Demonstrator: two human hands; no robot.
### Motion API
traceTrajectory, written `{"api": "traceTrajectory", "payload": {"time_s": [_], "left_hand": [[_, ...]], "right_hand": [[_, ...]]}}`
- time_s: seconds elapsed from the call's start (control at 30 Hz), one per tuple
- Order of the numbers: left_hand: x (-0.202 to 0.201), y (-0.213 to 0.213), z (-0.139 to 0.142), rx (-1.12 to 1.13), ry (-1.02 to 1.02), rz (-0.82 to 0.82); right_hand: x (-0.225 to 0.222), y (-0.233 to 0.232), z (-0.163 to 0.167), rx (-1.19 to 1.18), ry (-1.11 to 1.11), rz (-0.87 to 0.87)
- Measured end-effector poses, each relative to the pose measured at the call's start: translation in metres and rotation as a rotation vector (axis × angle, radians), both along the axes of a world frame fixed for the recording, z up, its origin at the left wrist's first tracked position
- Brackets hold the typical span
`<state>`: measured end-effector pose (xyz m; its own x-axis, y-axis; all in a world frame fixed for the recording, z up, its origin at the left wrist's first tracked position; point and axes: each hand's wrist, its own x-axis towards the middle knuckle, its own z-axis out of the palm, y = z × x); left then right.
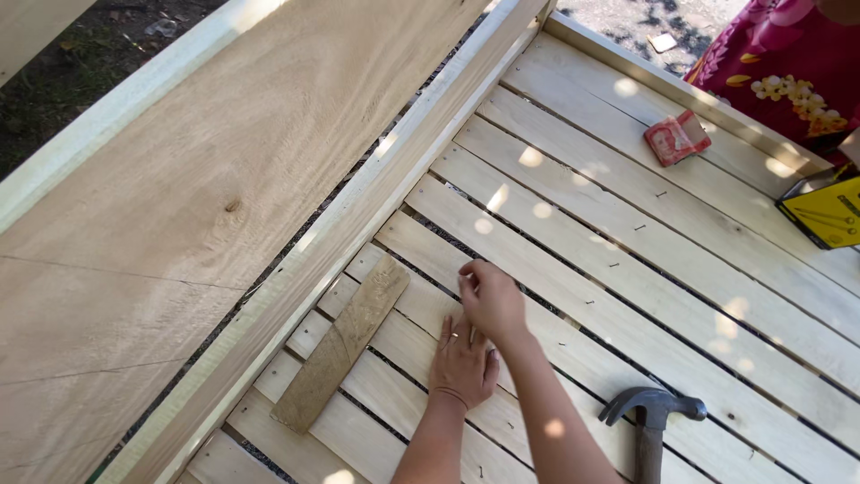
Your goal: The person sits on a slatted wooden frame and hammers nails into the planks by hand, using a claw hammer. They position a small wood block as a spacer, press planks flat with their hands, and pull out stray nails with the hammer claw while assembling the slatted structure.
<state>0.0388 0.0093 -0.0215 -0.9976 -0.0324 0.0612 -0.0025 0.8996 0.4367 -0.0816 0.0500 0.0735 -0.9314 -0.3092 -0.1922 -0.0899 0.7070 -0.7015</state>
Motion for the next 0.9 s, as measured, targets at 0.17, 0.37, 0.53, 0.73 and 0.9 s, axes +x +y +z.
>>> {"api": "traceTrajectory", "payload": {"time_s": [0.17,0.37,0.53,0.73,0.9], "left_hand": [[0.001,-0.013,0.001,0.311,-0.074,0.093],[-0.006,-0.008,0.012,0.278,0.116,0.164],[0.000,0.016,0.031,0.305,0.101,0.243],[0.016,0.086,0.043,0.237,0.032,-0.193],[0.021,0.098,0.036,0.233,-0.028,-0.258]], "right_hand": [[-0.007,-0.031,-0.027,-0.126,-0.098,0.086],[-0.004,-0.010,-0.035,-0.627,-0.304,0.009],[0.039,0.102,-0.011,-0.139,0.441,-0.102],[0.132,0.243,-0.007,0.505,0.096,-0.659],[0.181,0.260,-0.054,0.575,-0.048,-0.673]]}}
